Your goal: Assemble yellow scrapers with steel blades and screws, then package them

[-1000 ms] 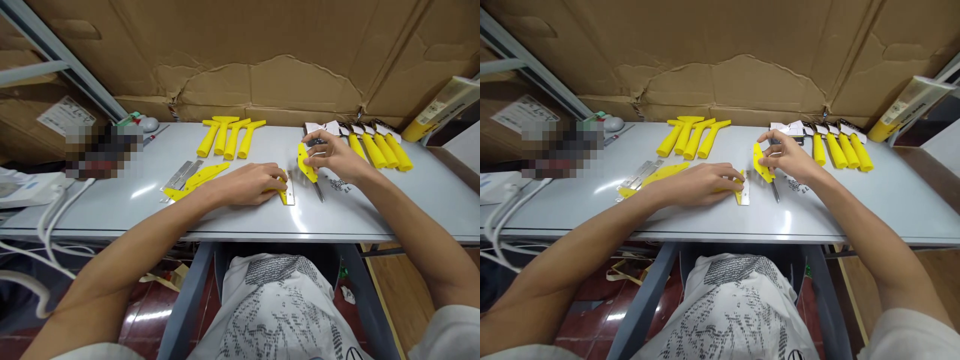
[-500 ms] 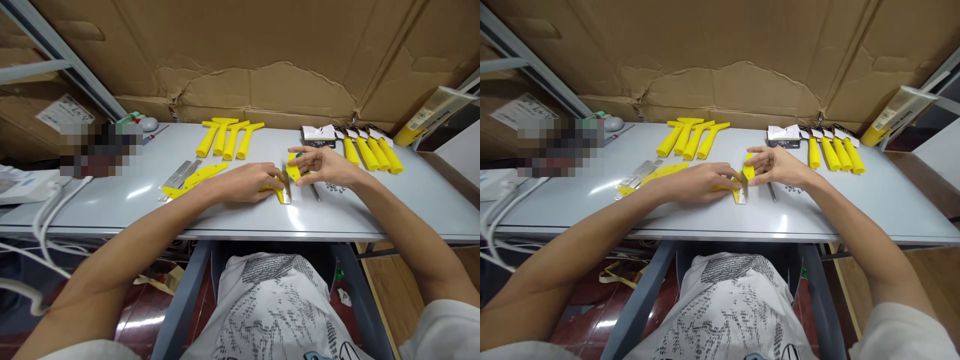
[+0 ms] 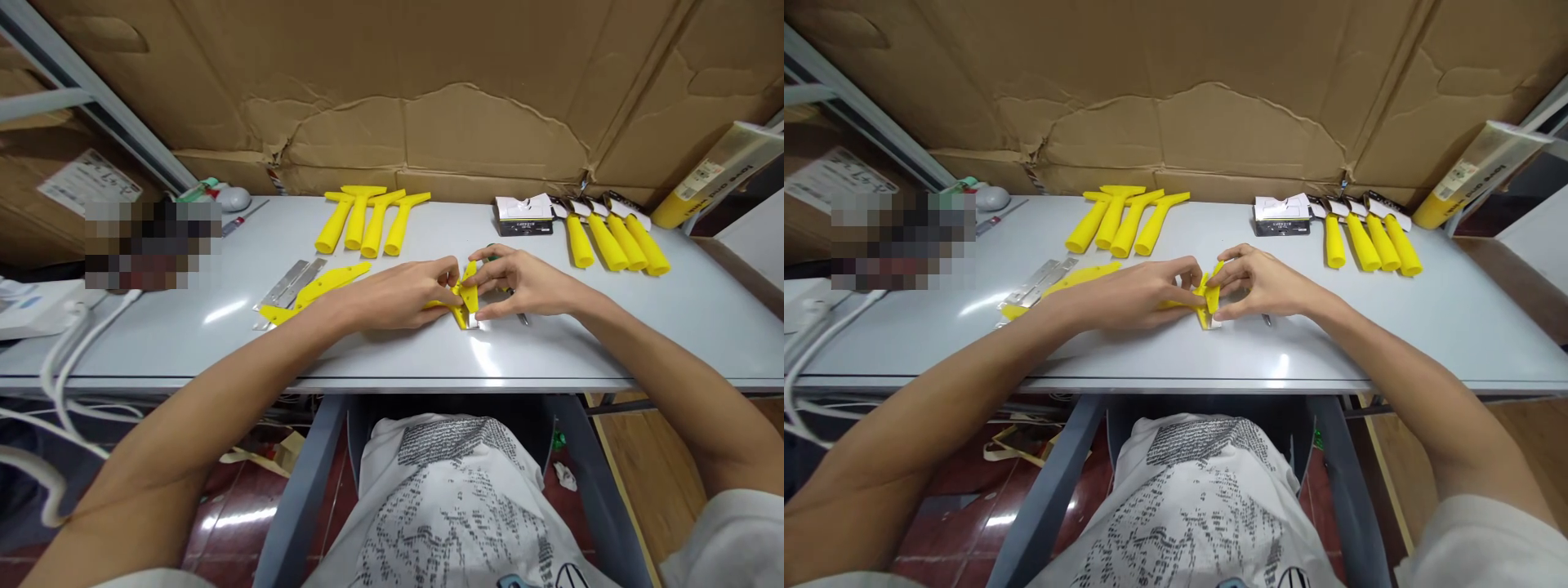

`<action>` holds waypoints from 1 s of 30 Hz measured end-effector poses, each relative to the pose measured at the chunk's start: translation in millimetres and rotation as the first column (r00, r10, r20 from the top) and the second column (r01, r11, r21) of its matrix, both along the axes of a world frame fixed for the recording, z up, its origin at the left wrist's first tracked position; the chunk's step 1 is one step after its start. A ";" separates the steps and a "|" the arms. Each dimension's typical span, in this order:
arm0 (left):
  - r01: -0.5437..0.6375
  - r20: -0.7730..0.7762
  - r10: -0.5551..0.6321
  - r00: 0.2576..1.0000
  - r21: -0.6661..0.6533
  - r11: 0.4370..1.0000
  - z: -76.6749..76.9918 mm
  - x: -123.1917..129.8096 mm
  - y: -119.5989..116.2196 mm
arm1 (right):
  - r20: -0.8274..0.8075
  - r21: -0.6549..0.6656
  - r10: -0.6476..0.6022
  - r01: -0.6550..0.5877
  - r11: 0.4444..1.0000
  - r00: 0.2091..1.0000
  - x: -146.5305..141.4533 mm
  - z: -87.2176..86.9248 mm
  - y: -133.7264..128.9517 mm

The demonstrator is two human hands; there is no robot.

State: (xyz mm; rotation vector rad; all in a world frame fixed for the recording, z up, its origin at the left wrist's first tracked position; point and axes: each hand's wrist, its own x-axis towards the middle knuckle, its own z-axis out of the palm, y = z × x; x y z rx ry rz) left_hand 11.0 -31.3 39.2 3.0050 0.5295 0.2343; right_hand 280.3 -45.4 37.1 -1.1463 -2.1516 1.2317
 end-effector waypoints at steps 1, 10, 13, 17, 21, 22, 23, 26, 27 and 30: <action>0.002 -0.012 -0.002 1.000 -0.001 1.000 0.7 0.0 -0.1 | 0.021 0.025 -0.002 0.001 1.000 1.000 0.3 0.0 0.3; 0.017 -0.014 -0.017 1.000 -0.024 1.000 2.0 -0.1 0.5 | 0.147 0.158 0.018 -0.041 0.987 0.989 4.7 4.4 3.9; 0.023 0.000 -0.023 1.000 -0.028 0.999 0.7 -0.9 1.5 | 0.257 0.237 0.028 -0.091 0.967 0.966 3.9 6.1 3.2; 0.018 0.000 -0.018 1.000 -0.055 0.998 -0.8 -1.9 3.4 | 0.278 0.279 0.075 -0.155 0.948 0.958 3.3 5.8 3.2; -0.013 0.027 0.016 1.000 -0.122 0.992 -2.8 -1.0 6.2 | 0.280 0.296 0.097 -0.182 0.938 0.955 1.7 3.6 3.3; -0.037 0.037 0.043 0.998 -0.139 0.990 -3.2 -0.5 6.7 | 0.282 0.298 0.101 -0.188 0.936 0.954 0.8 3.0 3.0; -0.071 0.046 0.079 0.996 -0.155 0.985 -3.3 -0.1 7.0 | 0.281 0.300 0.106 -0.192 0.934 0.954 -0.1 2.6 2.7; -0.149 0.062 0.163 0.985 -0.189 0.971 -3.1 0.4 7.2 | 0.265 0.316 0.111 -0.195 0.928 0.958 -2.8 1.5 1.5; -0.152 0.067 0.168 0.983 -0.196 0.969 -2.8 0.3 7.1 | 0.260 0.323 0.107 -0.191 0.927 0.960 -3.4 1.2 1.2; -0.137 0.083 0.156 0.984 -0.205 0.969 -2.8 -0.2 7.3 | 0.249 0.323 0.089 -0.169 0.931 0.964 -3.6 0.7 0.8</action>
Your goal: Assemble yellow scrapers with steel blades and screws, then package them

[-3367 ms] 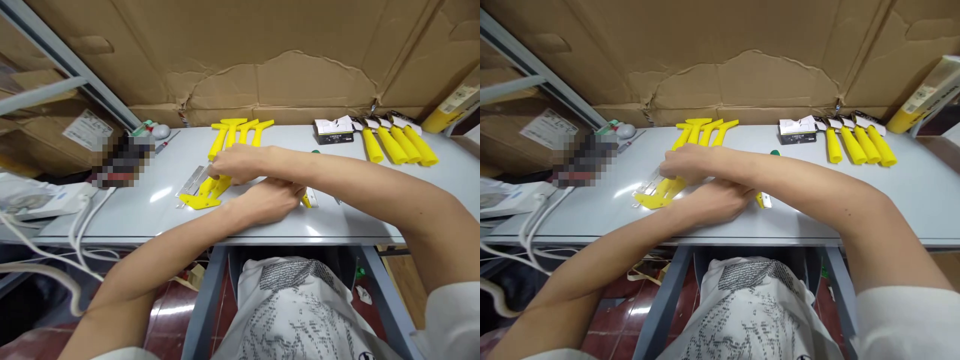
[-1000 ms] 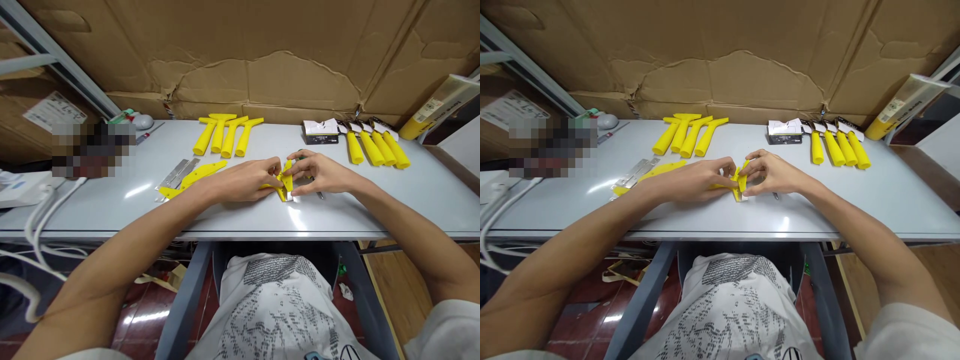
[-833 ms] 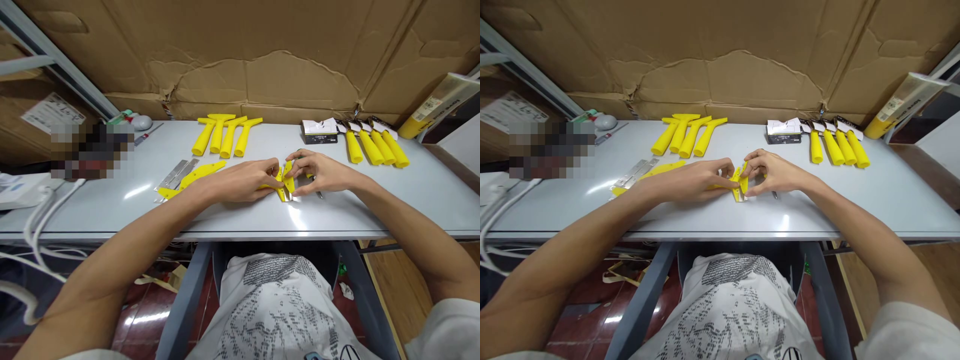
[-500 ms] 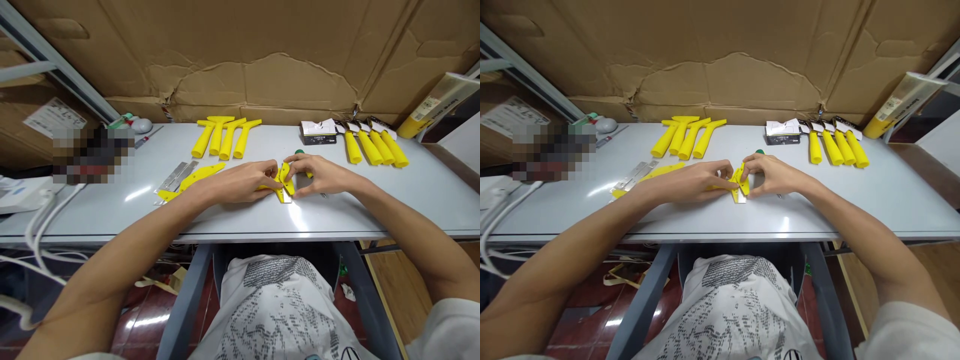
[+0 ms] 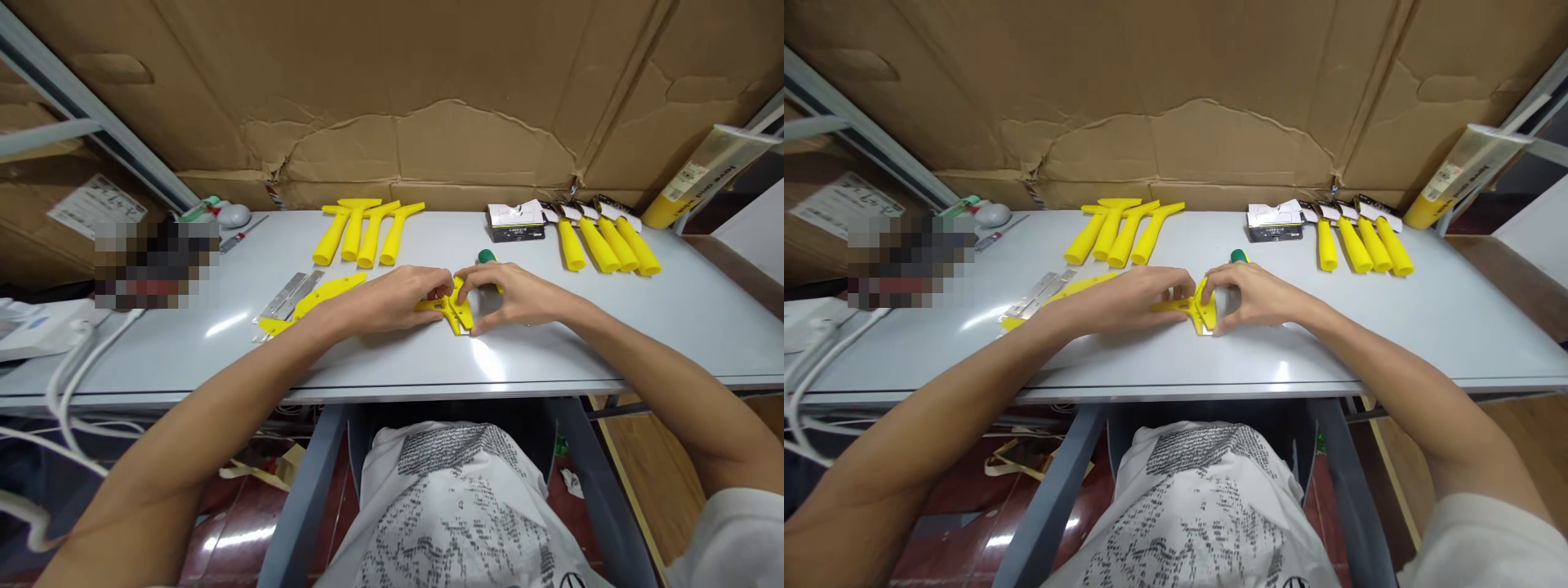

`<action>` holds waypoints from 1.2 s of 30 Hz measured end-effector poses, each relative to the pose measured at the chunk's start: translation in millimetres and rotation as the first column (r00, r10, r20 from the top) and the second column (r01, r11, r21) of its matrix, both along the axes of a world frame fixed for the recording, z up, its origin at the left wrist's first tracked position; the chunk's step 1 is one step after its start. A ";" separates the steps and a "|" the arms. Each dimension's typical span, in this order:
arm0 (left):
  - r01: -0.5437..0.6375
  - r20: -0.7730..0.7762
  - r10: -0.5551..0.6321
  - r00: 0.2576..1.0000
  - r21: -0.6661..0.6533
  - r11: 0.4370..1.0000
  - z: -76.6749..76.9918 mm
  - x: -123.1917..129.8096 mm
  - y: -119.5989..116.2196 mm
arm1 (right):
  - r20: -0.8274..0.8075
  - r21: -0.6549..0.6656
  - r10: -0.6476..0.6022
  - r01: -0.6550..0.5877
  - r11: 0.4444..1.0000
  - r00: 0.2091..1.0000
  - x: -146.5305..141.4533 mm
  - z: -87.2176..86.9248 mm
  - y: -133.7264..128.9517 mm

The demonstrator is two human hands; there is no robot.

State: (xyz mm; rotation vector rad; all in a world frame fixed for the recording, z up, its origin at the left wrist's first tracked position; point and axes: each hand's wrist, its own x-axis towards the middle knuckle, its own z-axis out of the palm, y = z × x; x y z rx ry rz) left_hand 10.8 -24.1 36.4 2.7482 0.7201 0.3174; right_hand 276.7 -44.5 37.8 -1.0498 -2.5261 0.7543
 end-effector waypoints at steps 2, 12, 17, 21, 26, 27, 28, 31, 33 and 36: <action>-0.009 0.004 0.009 1.000 -0.005 1.000 -0.5 0.1 0.5 | 0.000 -0.010 -0.017 0.017 1.000 1.000 0.1 -0.2 -0.1; -0.030 0.006 0.030 1.000 -0.039 0.999 0.4 2.0 -0.1 | 0.038 0.073 0.009 -0.012 0.997 0.999 0.6 -9.2 2.3; -0.028 0.009 0.028 1.000 0.010 1.000 -2.1 -0.6 2.9 | 0.122 0.092 0.086 -0.098 0.991 0.989 5.6 -7.2 1.5; -0.058 0.064 0.058 0.996 -0.006 0.998 -2.3 -5.3 5.5 | 0.118 0.098 0.097 -0.109 0.989 0.988 9.1 -6.4 -1.2; -0.082 0.218 0.070 0.973 0.046 0.996 -2.0 -4.3 4.1 | -0.160 0.117 -0.105 0.124 0.985 0.982 5.7 -16.1 3.0; -0.089 0.265 0.067 0.962 0.071 0.993 -2.7 -2.6 3.3 | -0.253 0.093 -0.169 0.198 0.976 0.952 3.8 -17.2 3.6; -0.099 0.316 0.060 0.947 0.107 0.989 -3.7 -0.5 2.3 | -0.345 0.057 -0.216 0.250 0.967 0.914 1.6 -17.3 3.7; -0.133 0.449 -0.012 0.893 0.289 0.948 -7.5 5.7 -0.7 | -0.585 -0.128 -0.299 0.278 0.952 0.754 -4.9 -12.3 0.4; -0.146 0.494 -0.088 0.865 0.416 0.898 -9.8 8.7 -2.1 | -0.694 -0.281 -0.369 0.240 0.929 0.619 -8.2 -7.4 -2.8; -0.156 0.526 -0.163 0.835 0.511 0.845 -12.4 11.2 -3.1 | -0.719 -0.419 -0.443 0.175 0.891 0.536 -10.2 -2.7 -5.4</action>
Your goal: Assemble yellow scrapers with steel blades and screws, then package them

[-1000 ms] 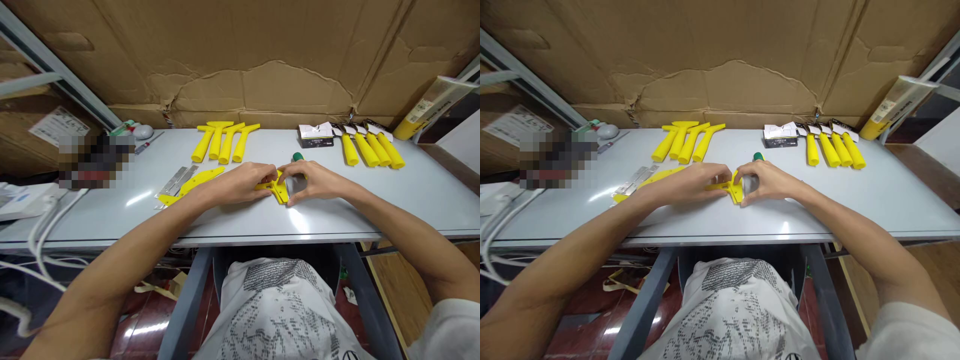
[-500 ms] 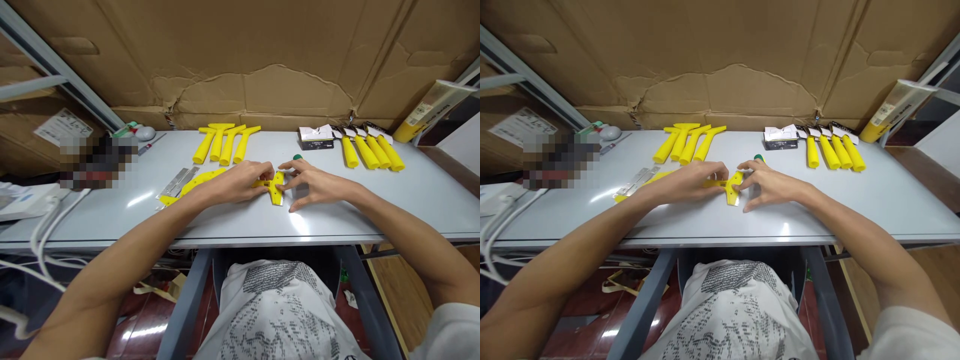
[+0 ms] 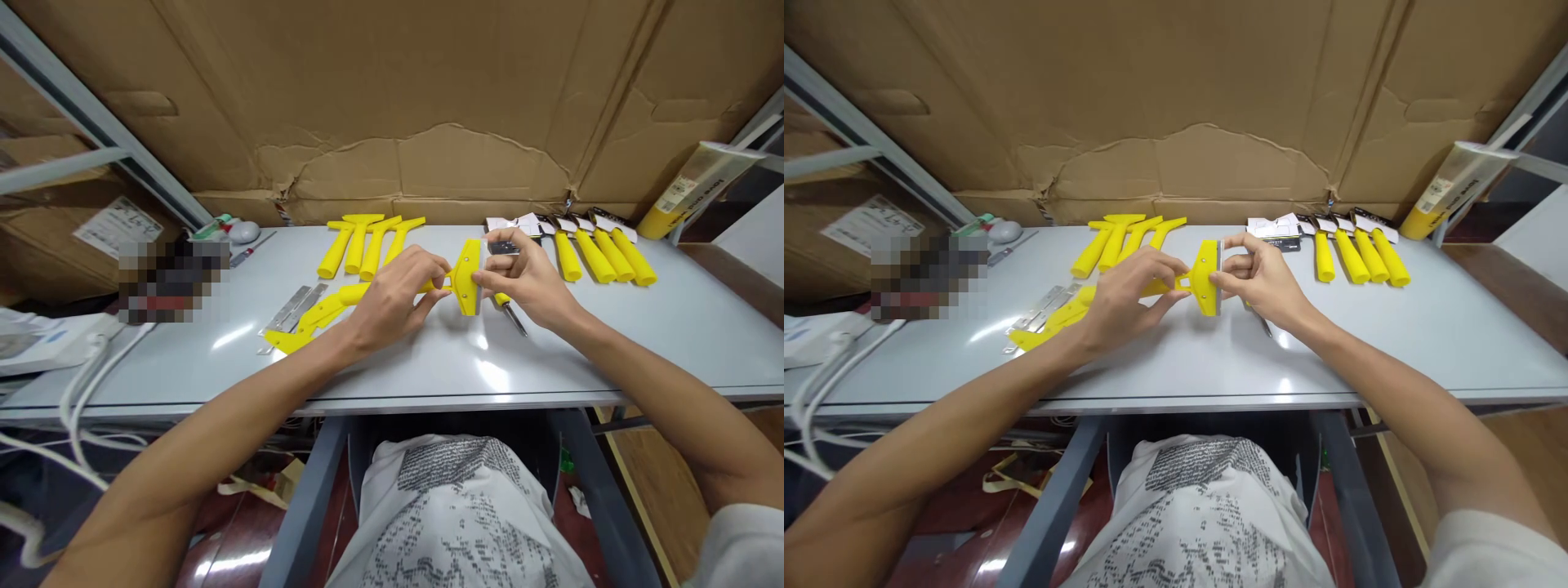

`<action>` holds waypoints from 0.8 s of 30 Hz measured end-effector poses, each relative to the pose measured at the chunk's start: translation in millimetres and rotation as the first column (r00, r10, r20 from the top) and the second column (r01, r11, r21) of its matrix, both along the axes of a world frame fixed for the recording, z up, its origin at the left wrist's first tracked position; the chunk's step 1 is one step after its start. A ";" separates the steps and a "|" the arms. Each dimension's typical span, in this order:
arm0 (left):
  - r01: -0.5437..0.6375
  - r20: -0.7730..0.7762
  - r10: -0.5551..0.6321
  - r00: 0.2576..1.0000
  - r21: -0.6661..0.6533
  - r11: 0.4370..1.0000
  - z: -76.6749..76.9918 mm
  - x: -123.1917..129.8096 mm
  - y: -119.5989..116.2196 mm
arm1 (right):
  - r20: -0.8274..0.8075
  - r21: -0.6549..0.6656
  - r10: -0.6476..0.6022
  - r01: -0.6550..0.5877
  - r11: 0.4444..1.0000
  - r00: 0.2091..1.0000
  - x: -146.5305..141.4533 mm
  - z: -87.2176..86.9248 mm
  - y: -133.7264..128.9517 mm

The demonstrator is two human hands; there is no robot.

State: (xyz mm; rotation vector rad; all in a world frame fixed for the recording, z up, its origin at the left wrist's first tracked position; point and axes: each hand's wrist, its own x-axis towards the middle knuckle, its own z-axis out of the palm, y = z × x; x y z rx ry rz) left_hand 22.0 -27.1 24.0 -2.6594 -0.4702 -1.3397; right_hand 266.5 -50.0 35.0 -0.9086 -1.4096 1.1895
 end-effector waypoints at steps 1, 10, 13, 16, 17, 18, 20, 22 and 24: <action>0.002 0.014 -0.002 1.000 0.008 1.000 -0.5 0.6 -0.3 | 0.009 -0.005 0.015 -0.015 1.000 1.000 -0.1 0.7 -0.3; 0.129 0.225 -0.049 0.973 -0.361 0.924 -4.4 10.9 -12.2 | 0.140 0.261 -0.007 -0.030 0.965 0.990 -7.5 -3.2 -16.1; 0.175 0.300 -0.015 0.954 -0.517 0.838 -7.3 14.0 -13.8 | 0.178 0.292 -0.075 0.020 0.956 0.981 -12.3 -4.8 -21.9; 0.232 0.379 0.023 0.925 -0.613 0.755 -7.3 15.1 -13.6 | 0.177 0.313 -0.148 0.087 0.946 0.973 -13.8 -1.6 -22.6; 0.240 0.394 0.040 0.918 -0.633 0.736 -6.7 15.2 -13.6 | 0.176 0.304 -0.130 0.072 0.950 0.976 -13.4 0.2 -21.9; 0.244 0.402 0.054 0.914 -0.653 0.717 -6.1 15.2 -13.5 | 0.177 0.287 -0.096 0.042 0.957 0.979 -12.5 1.8 -21.0; 0.247 0.401 0.068 0.914 -0.681 0.689 -5.3 15.1 -13.6 | 0.181 0.258 -0.037 -0.011 0.966 0.983 -10.6 3.8 -18.9; 0.245 0.392 0.069 0.917 -0.691 0.680 -5.4 15.3 -13.9 | 0.185 0.269 -0.043 -0.008 0.963 0.982 -9.4 3.2 -17.3; 0.242 0.387 0.062 0.920 -0.685 0.687 -6.0 15.7 -14.5 | 0.186 0.299 -0.077 0.018 0.954 0.979 -9.8 0.7 -17.0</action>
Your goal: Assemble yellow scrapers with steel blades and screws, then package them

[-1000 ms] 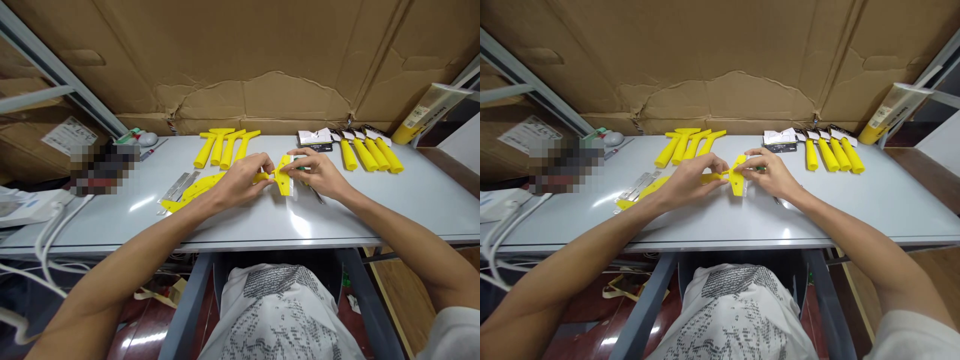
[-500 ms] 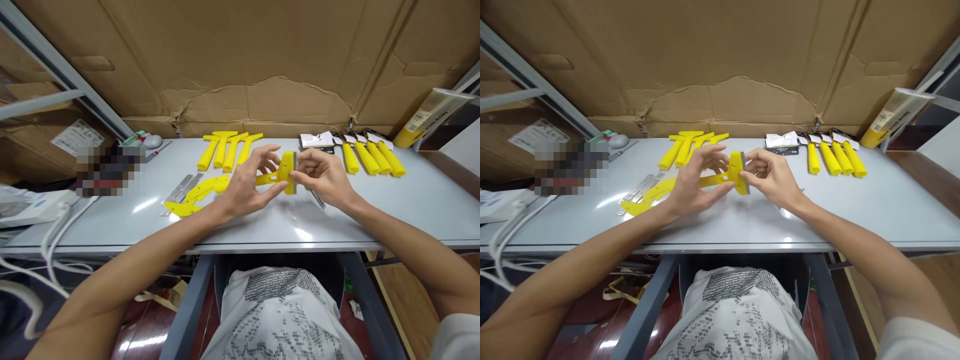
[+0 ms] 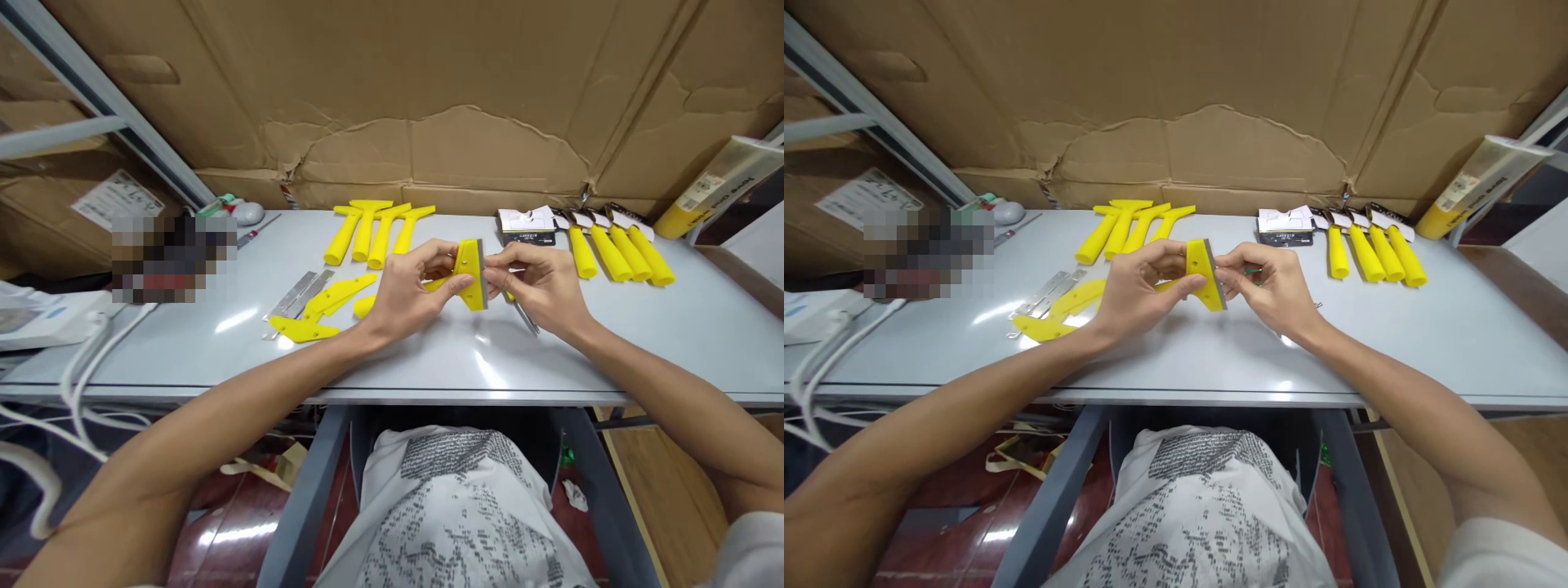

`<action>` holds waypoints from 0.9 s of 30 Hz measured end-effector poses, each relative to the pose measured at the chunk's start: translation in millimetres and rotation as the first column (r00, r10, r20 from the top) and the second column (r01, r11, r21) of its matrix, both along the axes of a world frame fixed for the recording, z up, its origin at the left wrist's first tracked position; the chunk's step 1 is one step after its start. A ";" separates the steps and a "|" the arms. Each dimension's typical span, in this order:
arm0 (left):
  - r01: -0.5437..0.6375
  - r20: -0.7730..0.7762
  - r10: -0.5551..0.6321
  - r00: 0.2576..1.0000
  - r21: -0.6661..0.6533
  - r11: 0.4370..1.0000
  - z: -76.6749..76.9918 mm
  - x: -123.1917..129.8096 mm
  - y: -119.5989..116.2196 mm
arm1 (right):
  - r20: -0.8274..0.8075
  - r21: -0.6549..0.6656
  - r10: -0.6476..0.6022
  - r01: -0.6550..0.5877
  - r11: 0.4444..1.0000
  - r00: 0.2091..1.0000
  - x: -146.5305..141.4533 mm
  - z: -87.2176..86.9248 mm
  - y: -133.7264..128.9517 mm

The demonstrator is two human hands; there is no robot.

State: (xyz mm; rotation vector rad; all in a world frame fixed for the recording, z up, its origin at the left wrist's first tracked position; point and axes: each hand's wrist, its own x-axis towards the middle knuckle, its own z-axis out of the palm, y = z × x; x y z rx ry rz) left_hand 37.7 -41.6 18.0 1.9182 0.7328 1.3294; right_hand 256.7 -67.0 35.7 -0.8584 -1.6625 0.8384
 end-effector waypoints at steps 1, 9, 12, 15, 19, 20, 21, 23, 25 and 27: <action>0.000 -0.002 0.000 1.000 0.007 1.000 -0.2 0.2 -0.4 | 0.002 0.016 -0.008 0.008 1.000 1.000 -0.7 -1.4 -0.3; 0.059 0.036 -0.058 0.998 -0.021 0.998 1.5 0.5 0.9 | 0.015 0.058 -0.009 0.008 0.998 1.000 -3.7 2.4 -0.9; 0.067 0.059 -0.065 0.996 -0.032 0.997 1.3 0.8 3.7 | 0.060 -0.004 -0.003 0.003 1.000 0.998 -0.3 8.4 0.1; 0.061 0.071 -0.056 0.996 -0.062 0.996 1.5 0.8 4.7 | 0.086 -0.033 0.024 -0.021 0.999 0.996 2.0 10.6 0.5; 0.052 0.064 -0.046 0.997 -0.095 0.994 2.4 1.0 3.8 | 0.046 -0.015 0.009 -0.008 1.000 0.999 -0.2 6.0 1.3; 0.049 0.063 -0.043 0.997 -0.097 0.994 2.6 1.2 3.6 | 0.044 -0.002 -0.005 0.005 1.000 0.999 -1.4 4.7 1.8; 0.045 0.060 -0.039 0.997 -0.098 0.994 2.9 1.3 3.5 | 0.046 0.008 -0.017 0.016 1.000 0.999 -2.5 3.8 2.3; 0.039 0.051 -0.034 0.998 -0.096 0.995 4.1 1.4 3.6 | 0.047 0.011 -0.022 0.021 1.000 0.999 -3.9 3.9 3.2; 0.045 0.051 -0.040 0.998 -0.088 0.995 6.0 1.0 4.1 | 0.046 -0.001 -0.008 0.008 1.000 0.999 -3.2 6.4 3.7; 0.054 0.068 -0.050 0.996 -0.066 0.996 8.4 0.2 5.1 | 0.090 -0.007 0.010 -0.009 1.000 0.996 -0.4 9.9 3.8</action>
